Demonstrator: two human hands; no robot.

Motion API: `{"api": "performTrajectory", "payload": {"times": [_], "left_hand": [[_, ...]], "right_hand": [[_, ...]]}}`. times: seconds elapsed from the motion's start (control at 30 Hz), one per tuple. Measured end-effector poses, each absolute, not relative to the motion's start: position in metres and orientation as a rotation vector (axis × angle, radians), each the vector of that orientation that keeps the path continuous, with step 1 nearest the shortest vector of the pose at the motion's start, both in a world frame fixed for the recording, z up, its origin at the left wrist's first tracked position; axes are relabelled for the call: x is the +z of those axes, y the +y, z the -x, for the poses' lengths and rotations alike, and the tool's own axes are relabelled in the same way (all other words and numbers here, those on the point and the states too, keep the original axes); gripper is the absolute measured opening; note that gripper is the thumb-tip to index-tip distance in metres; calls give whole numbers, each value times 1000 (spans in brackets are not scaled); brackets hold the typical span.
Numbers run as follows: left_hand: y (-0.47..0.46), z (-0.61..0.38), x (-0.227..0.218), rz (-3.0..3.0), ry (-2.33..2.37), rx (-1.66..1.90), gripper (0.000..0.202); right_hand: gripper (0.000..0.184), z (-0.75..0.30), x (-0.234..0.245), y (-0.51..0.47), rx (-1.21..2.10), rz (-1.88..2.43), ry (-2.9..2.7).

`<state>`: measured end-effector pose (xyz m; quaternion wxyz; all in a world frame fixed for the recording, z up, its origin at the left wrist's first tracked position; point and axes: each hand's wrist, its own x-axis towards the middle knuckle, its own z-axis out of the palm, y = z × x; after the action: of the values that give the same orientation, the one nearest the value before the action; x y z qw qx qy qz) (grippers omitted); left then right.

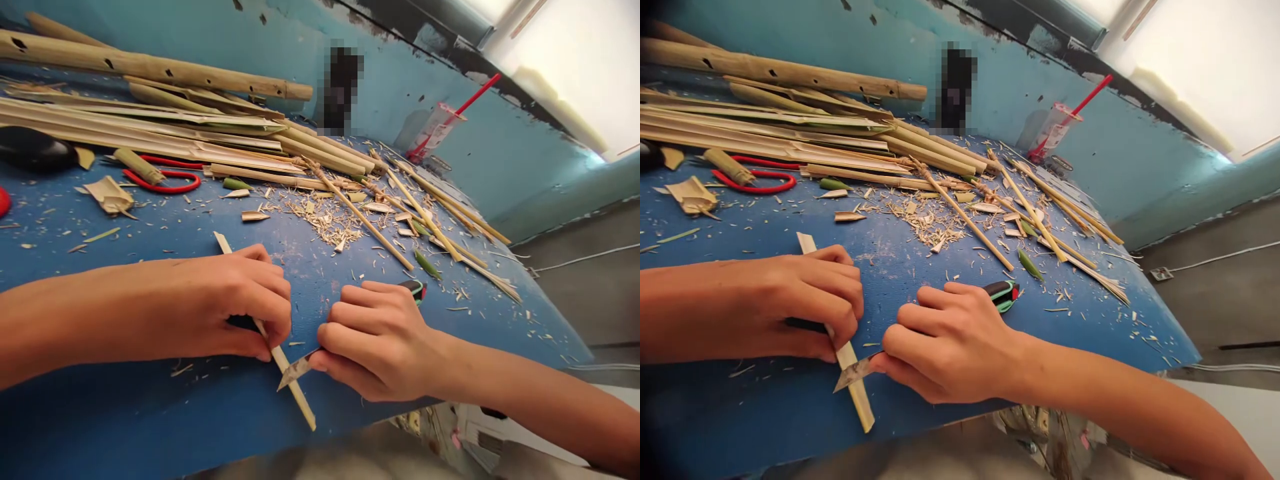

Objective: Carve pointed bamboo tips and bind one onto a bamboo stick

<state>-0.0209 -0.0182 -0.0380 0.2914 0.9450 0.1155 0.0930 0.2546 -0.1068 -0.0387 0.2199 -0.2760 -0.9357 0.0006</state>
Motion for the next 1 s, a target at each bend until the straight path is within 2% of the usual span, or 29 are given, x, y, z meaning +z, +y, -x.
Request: {"api": "performTrajectory", "payload": {"times": [0.1,0.6,1.0], "left_hand": [[-15,15,-35,-2432,208,97,11],[-19,10,-31,-2407,261,170,18],[-15,8,-31,-2415,232,143,13]], "right_hand": [[38,-254,-40,-109,24,767,-2589],[38,-252,-37,-104,119,770,-2638],[42,-256,-28,-100,410,818,-2710]]}}
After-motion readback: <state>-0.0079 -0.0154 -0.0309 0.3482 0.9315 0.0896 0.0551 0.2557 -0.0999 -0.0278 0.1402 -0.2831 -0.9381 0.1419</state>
